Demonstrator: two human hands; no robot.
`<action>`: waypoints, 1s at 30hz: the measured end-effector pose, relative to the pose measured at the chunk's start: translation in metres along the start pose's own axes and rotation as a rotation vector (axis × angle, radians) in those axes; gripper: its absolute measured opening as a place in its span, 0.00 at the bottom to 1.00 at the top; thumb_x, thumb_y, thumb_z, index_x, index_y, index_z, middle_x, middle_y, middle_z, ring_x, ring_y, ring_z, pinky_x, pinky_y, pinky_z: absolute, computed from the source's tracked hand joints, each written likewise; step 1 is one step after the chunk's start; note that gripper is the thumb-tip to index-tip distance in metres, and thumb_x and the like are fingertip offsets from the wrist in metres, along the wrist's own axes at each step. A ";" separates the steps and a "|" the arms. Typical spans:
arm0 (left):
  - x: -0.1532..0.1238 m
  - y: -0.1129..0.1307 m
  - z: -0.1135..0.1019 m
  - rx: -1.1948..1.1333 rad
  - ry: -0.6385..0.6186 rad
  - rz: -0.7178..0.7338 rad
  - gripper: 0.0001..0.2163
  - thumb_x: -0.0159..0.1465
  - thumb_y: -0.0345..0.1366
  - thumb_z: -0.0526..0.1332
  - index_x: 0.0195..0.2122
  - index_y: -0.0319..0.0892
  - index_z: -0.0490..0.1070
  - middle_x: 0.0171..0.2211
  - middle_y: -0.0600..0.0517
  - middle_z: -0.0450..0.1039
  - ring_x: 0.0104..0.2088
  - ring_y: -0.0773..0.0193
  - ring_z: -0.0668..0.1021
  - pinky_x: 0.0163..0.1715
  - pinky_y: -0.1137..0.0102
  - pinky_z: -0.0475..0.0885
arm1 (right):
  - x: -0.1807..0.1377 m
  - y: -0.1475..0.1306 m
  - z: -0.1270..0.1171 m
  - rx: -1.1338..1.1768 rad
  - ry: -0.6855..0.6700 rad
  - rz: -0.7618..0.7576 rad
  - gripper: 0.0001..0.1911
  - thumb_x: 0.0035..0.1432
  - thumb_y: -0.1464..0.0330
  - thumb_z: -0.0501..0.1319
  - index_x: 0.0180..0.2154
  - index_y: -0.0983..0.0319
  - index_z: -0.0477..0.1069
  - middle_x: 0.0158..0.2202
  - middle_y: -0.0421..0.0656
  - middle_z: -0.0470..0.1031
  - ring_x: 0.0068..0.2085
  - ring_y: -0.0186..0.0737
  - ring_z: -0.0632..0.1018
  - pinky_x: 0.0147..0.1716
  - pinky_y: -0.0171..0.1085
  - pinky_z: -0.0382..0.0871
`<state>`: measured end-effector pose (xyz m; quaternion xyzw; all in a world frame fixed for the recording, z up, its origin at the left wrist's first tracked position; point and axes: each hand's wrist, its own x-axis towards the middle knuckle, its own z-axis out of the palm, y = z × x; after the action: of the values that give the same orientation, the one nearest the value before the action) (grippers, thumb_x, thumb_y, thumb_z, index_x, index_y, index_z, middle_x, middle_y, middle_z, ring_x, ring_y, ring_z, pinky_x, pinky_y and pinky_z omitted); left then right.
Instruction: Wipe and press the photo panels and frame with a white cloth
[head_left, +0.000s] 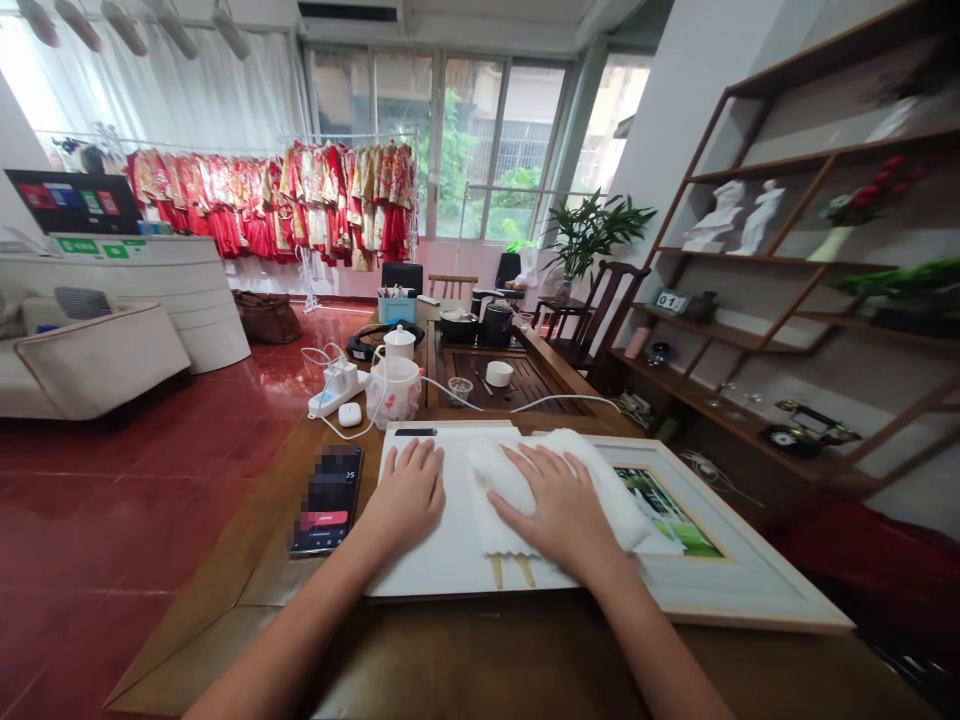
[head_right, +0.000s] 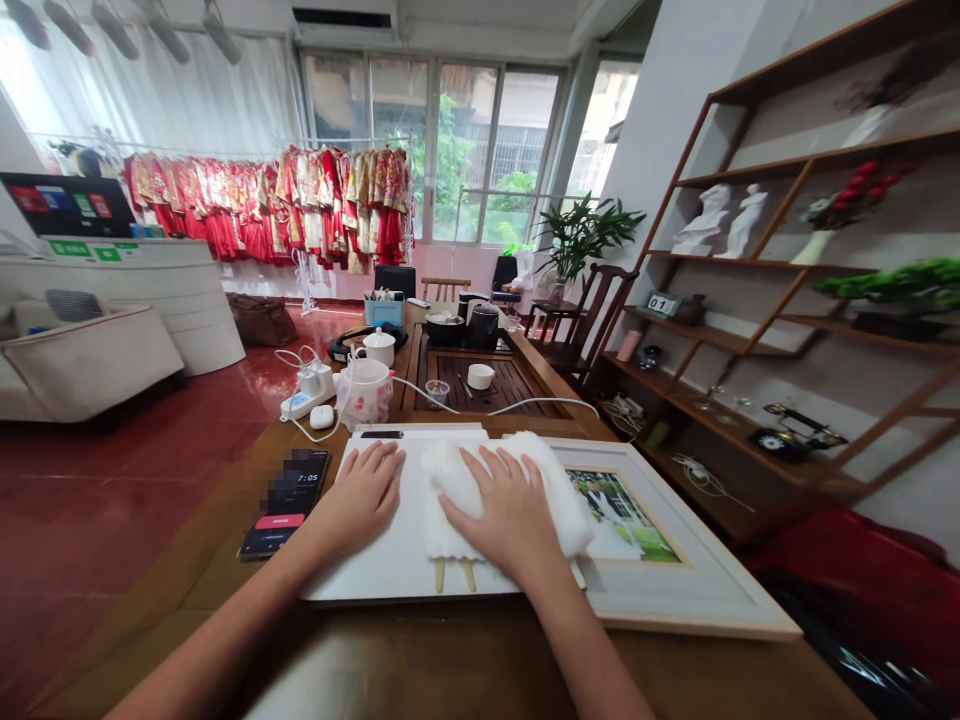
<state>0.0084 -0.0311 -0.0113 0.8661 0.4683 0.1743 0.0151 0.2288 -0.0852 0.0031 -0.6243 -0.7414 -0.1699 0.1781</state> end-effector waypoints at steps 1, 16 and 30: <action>0.000 0.000 -0.001 0.001 -0.001 -0.001 0.20 0.69 0.36 0.44 0.60 0.41 0.59 0.64 0.45 0.56 0.64 0.52 0.56 0.62 0.50 0.51 | 0.005 0.000 0.001 0.013 0.003 0.006 0.31 0.58 0.49 0.53 0.58 0.59 0.64 0.56 0.50 0.70 0.57 0.55 0.67 0.57 0.56 0.51; -0.001 0.002 -0.004 0.000 -0.025 -0.022 0.20 0.68 0.35 0.44 0.60 0.40 0.59 0.64 0.44 0.56 0.64 0.53 0.57 0.63 0.52 0.50 | 0.017 0.010 0.000 0.182 0.121 0.122 0.21 0.60 0.59 0.52 0.52 0.60 0.69 0.47 0.48 0.76 0.48 0.49 0.74 0.51 0.49 0.61; -0.001 0.001 -0.004 -0.024 -0.002 -0.012 0.20 0.68 0.36 0.44 0.60 0.41 0.60 0.63 0.45 0.57 0.64 0.54 0.57 0.62 0.53 0.51 | -0.027 0.021 -0.025 0.148 -0.092 -0.298 0.38 0.52 0.57 0.61 0.62 0.57 0.55 0.59 0.49 0.66 0.59 0.52 0.66 0.58 0.55 0.53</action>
<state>0.0071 -0.0334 -0.0075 0.8633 0.4712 0.1788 0.0272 0.2555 -0.1174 0.0128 -0.4998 -0.8435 -0.1106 0.1623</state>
